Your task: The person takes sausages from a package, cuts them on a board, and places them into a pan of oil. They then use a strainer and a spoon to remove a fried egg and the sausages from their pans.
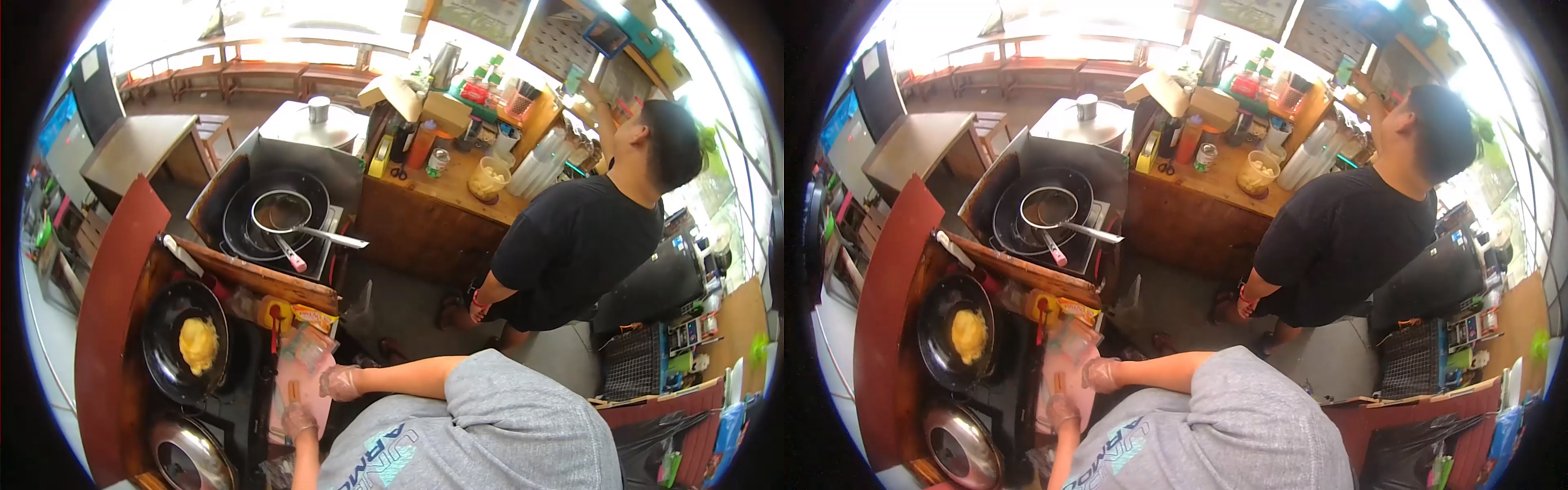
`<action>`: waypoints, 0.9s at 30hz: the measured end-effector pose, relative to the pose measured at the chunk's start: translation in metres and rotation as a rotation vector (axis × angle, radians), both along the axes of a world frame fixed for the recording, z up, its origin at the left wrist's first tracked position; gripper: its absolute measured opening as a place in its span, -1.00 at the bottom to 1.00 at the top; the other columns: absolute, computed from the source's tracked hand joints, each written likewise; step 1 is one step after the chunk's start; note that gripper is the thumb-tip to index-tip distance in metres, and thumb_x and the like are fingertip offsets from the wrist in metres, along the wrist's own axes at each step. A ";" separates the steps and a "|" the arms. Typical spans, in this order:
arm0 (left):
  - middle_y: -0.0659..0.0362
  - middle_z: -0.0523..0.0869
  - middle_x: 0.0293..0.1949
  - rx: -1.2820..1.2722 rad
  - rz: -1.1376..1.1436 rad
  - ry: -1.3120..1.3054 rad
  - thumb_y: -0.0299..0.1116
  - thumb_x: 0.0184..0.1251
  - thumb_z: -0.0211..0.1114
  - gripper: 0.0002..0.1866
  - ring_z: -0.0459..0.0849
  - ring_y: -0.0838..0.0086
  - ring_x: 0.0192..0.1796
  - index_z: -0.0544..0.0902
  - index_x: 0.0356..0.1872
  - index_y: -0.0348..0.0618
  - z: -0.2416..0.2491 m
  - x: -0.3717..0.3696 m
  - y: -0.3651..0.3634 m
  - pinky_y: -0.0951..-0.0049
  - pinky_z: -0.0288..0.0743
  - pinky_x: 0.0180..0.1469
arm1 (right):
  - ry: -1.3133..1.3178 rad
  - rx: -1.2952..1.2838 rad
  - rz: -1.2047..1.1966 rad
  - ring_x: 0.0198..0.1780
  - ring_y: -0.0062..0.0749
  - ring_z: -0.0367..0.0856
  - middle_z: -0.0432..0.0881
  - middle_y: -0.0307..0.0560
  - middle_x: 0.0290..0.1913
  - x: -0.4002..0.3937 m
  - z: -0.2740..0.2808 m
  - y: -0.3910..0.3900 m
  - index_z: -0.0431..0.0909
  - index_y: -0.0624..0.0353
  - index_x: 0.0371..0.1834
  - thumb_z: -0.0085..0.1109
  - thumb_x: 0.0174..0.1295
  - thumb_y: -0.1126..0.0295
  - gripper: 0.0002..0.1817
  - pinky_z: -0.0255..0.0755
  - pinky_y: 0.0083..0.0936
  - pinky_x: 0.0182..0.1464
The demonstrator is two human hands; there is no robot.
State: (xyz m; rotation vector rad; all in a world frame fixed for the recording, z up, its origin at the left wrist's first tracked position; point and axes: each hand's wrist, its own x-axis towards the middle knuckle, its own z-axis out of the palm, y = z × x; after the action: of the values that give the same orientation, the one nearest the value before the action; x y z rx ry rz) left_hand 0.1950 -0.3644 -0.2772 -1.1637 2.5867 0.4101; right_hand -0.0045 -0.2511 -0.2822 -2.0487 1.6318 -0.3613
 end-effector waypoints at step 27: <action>-0.23 0.72 -0.39 -0.102 0.072 0.755 -0.20 0.46 0.24 -0.64 0.68 -0.16 -0.32 0.75 -0.26 -0.37 0.225 -0.143 0.057 -0.01 0.50 -0.27 | -0.629 -0.128 -0.714 -0.49 -0.11 0.67 0.68 0.05 -0.56 -0.090 0.202 -0.029 0.69 0.23 -0.55 0.12 0.31 0.09 -0.55 0.53 -0.24 -0.30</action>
State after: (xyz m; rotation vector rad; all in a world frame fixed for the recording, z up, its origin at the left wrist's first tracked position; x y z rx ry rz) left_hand 0.0520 -0.3073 -0.0524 -1.3265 3.2258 0.8873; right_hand -0.0948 -0.2806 -0.0802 -1.1521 1.8665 -1.2321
